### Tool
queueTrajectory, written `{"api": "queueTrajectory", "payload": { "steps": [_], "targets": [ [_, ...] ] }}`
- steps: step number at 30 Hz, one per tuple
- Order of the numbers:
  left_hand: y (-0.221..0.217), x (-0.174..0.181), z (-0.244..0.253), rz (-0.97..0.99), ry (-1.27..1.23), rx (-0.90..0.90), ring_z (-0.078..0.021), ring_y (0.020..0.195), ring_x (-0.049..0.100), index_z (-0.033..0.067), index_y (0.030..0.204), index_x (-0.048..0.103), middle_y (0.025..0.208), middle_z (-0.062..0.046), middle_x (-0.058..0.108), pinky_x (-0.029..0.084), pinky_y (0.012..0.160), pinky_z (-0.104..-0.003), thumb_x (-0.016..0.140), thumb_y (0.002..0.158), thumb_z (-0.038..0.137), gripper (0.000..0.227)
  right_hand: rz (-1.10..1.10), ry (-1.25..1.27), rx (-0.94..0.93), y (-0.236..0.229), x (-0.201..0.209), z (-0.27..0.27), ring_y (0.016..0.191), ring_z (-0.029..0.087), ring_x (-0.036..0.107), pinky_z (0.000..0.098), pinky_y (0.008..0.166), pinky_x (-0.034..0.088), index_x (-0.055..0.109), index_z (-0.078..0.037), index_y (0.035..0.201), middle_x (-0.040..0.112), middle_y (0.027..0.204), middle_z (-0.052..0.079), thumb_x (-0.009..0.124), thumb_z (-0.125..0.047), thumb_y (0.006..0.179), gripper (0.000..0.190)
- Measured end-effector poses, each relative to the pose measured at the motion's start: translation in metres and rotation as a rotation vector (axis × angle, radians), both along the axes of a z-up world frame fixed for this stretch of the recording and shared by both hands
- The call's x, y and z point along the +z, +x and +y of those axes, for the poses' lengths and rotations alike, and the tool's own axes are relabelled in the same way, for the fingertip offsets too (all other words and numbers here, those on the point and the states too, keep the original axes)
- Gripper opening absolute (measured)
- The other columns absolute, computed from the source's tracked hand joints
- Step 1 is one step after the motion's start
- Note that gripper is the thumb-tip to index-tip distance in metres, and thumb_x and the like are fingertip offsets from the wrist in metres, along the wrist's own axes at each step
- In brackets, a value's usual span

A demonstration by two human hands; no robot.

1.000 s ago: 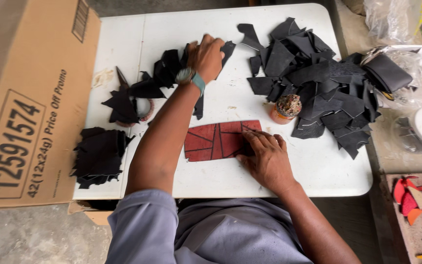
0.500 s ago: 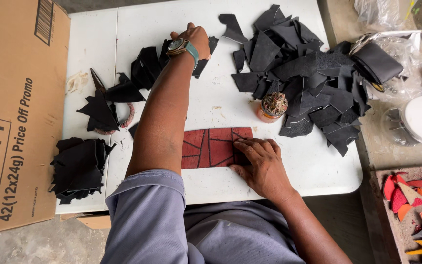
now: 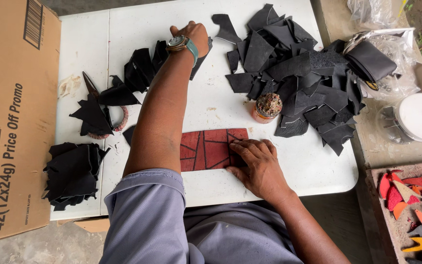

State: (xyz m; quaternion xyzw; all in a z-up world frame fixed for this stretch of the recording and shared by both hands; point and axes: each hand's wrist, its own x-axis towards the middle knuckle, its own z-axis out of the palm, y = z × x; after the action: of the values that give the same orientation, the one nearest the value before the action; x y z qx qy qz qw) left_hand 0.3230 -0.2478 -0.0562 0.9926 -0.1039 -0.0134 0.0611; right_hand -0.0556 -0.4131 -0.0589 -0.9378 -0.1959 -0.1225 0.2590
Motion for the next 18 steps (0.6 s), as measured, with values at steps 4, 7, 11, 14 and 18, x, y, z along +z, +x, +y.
{"api": "queueTrajectory", "payload": {
  "steps": [4,7,11,14,18],
  "targets": [
    [-0.005,0.009,-0.002,0.115,-0.058,0.021,-0.0331,0.093,0.075,0.0035,0.088,0.073,0.092,-0.019,0.076,0.04,0.113,-0.048,0.07,0.092,0.007,0.007,-0.004,-0.001,0.0,0.002,0.0,-0.001,0.123,0.026,0.057,0.0535,0.115,0.03,0.064,-0.009,0.13,0.067,0.128,0.006,0.077,-0.041,0.083,0.058],
    [-0.011,0.01,-0.003,0.02,-0.07,-0.109,-0.0311,0.093,0.072,0.0058,0.088,0.071,0.087,-0.016,0.074,0.043,0.105,-0.05,0.073,0.082,0.0,0.008,0.001,-0.006,-0.001,0.002,-0.001,-0.002,0.123,0.027,0.056,0.0526,0.115,0.031,0.064,-0.009,0.13,0.067,0.128,0.006,0.077,-0.041,0.083,0.058],
    [-0.011,0.016,0.02,-0.154,-0.431,-0.252,-0.0287,0.084,0.073,0.0064,0.094,0.071,0.09,-0.013,0.073,0.058,0.076,-0.04,0.078,0.075,-0.001,0.021,-0.015,0.001,0.003,0.001,-0.004,-0.002,0.124,0.027,0.056,0.0512,0.114,0.033,0.064,-0.009,0.13,0.067,0.129,0.007,0.076,-0.04,0.084,0.057],
    [-0.024,0.03,0.048,-0.146,-0.68,-0.265,-0.0223,0.081,0.076,0.0053,0.097,0.068,0.088,-0.014,0.076,0.061,0.072,-0.035,0.083,0.082,0.004,0.02,-0.047,0.006,0.007,0.002,-0.004,-0.003,0.125,0.027,0.056,0.0501,0.114,0.034,0.065,-0.01,0.129,0.067,0.13,0.007,0.077,-0.04,0.085,0.055],
    [-0.035,0.038,0.065,-0.101,-1.037,-0.232,-0.0167,0.083,0.079,0.0049,0.101,0.066,0.094,-0.013,0.079,0.065,0.074,-0.029,0.079,0.088,0.001,0.018,-0.031,0.025,0.002,0.0,-0.004,0.0,0.126,0.026,0.057,0.048,0.114,0.036,0.065,-0.011,0.128,0.066,0.13,0.006,0.077,-0.04,0.086,0.053]
  ]
}}
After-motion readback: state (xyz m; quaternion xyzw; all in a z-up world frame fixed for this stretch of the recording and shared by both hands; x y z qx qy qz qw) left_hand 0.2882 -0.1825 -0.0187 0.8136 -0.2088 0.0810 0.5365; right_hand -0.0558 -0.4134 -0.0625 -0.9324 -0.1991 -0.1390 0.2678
